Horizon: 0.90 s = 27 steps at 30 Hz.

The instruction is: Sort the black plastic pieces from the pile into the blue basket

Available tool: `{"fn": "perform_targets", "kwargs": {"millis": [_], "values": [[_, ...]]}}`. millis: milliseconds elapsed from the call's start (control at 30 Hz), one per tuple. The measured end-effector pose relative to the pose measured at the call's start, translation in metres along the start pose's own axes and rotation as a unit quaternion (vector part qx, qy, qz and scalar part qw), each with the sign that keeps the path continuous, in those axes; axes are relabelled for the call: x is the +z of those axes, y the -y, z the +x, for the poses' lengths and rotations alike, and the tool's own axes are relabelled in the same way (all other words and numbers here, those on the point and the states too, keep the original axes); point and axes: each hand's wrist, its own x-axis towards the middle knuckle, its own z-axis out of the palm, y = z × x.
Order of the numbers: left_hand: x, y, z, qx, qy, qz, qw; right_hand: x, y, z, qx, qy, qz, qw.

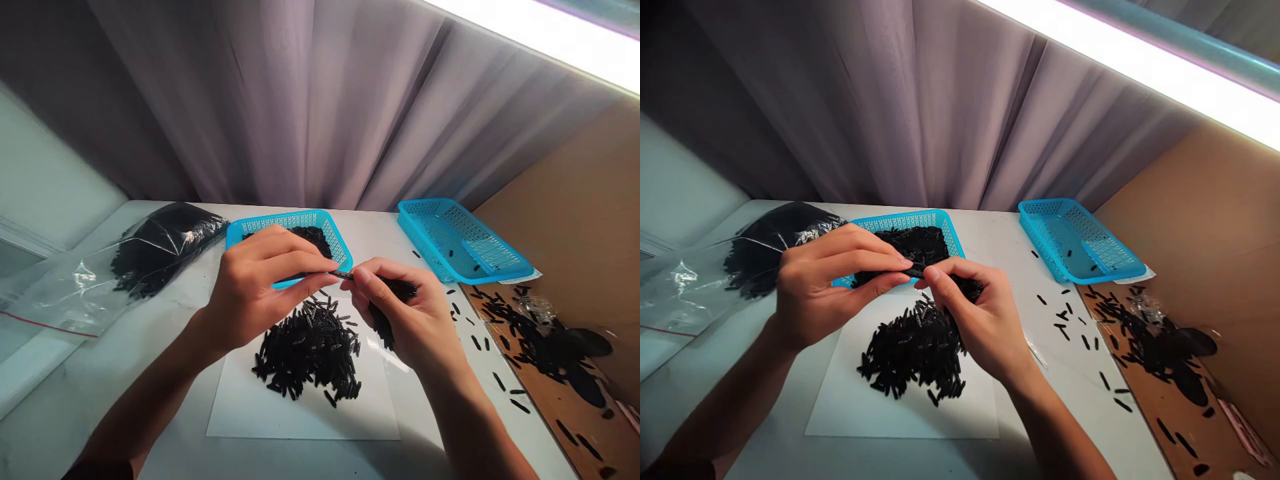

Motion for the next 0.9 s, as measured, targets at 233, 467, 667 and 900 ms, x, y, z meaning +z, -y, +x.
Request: {"fn": "perform_targets", "kwargs": {"millis": [233, 467, 667, 900], "values": [[0.011, 0.035, -0.01, -0.111, -0.056, 0.171, 0.977, 0.002, -0.015, 0.018, 0.067, 0.009, 0.097, 0.993], [0.022, 0.023, -0.012, -0.109, 0.171, -0.064, 0.977, 0.002, -0.043, 0.033, 0.138, 0.151, 0.122, 0.971], [0.028, 0.018, -0.013, -0.035, 0.171, -0.157, 0.972, -0.002, -0.046, 0.028, 0.109, 0.265, 0.056, 0.956], [0.02, 0.023, -0.007, -0.076, 0.043, -0.118, 0.989, -0.007, -0.026, 0.029, 0.118, 0.125, 0.087, 0.981]]}}
